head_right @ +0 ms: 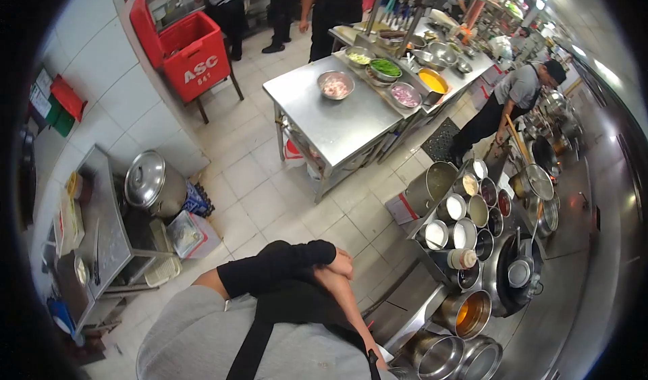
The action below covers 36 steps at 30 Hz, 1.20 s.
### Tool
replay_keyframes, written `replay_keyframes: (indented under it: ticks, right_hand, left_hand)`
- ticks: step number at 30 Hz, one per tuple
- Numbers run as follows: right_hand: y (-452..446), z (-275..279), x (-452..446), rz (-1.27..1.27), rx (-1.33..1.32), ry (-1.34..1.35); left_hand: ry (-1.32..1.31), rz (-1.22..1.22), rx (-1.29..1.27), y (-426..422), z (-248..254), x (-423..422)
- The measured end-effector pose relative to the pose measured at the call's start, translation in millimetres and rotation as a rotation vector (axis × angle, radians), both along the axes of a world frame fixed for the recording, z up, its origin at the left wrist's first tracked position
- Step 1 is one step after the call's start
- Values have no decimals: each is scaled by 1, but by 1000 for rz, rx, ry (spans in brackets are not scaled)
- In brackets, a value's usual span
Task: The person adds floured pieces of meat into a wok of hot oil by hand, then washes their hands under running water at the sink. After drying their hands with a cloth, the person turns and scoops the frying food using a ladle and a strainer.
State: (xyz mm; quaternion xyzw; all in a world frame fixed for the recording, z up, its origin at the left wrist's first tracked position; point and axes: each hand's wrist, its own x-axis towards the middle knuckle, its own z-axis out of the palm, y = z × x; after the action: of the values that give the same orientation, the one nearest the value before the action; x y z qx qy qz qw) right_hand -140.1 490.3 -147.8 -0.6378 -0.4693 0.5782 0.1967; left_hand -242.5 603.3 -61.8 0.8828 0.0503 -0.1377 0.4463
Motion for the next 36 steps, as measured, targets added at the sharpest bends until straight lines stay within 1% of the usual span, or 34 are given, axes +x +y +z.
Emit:
replay_keyframes:
  ticks: [1,4,5,7,8,9,11,15,17,19,22,28,32,36]
  right_hand:
    - [13,1,-6,25,-8,22]
    - [37,6,-24,88,-42,67]
    - [43,6,-31,114,-55,85]
    - [55,8,-50,156,-89,120]
    - [57,8,-60,171,-106,133]
    - [59,7,-70,191,-125,155]
    - [59,2,-94,224,-164,186]
    - [51,-6,-139,255,-231,253]
    - [47,-4,-158,246,-257,273]
    - [44,-4,-171,228,-281,296]
    - [36,-7,-184,194,-291,311]
    - [31,-7,-191,104,-285,319]
    - [32,-4,-183,-1,-275,333]
    - [28,-1,-165,-113,-261,340]
  left_hand:
    - [107,68,-81,8,0,-4]
    - [289,217,-297,22,-33,-8]
    - [337,325,-366,23,-37,-15]
    - [414,489,-461,22,-62,-31]
    - [441,546,-488,21,-87,-40]
    - [466,601,-516,18,-102,-49]
    - [542,672,-559,9,-104,-72]
    - [585,808,-548,-21,-96,-112]
    - [696,815,-614,-26,-96,-124]
    - [751,934,-612,-33,-96,-131]
    - [774,987,-551,-40,-117,-138]
    - [791,952,-420,-51,-153,-126]
    - [819,917,-318,-52,-176,-113]
    - [835,896,-167,-47,-220,-88]
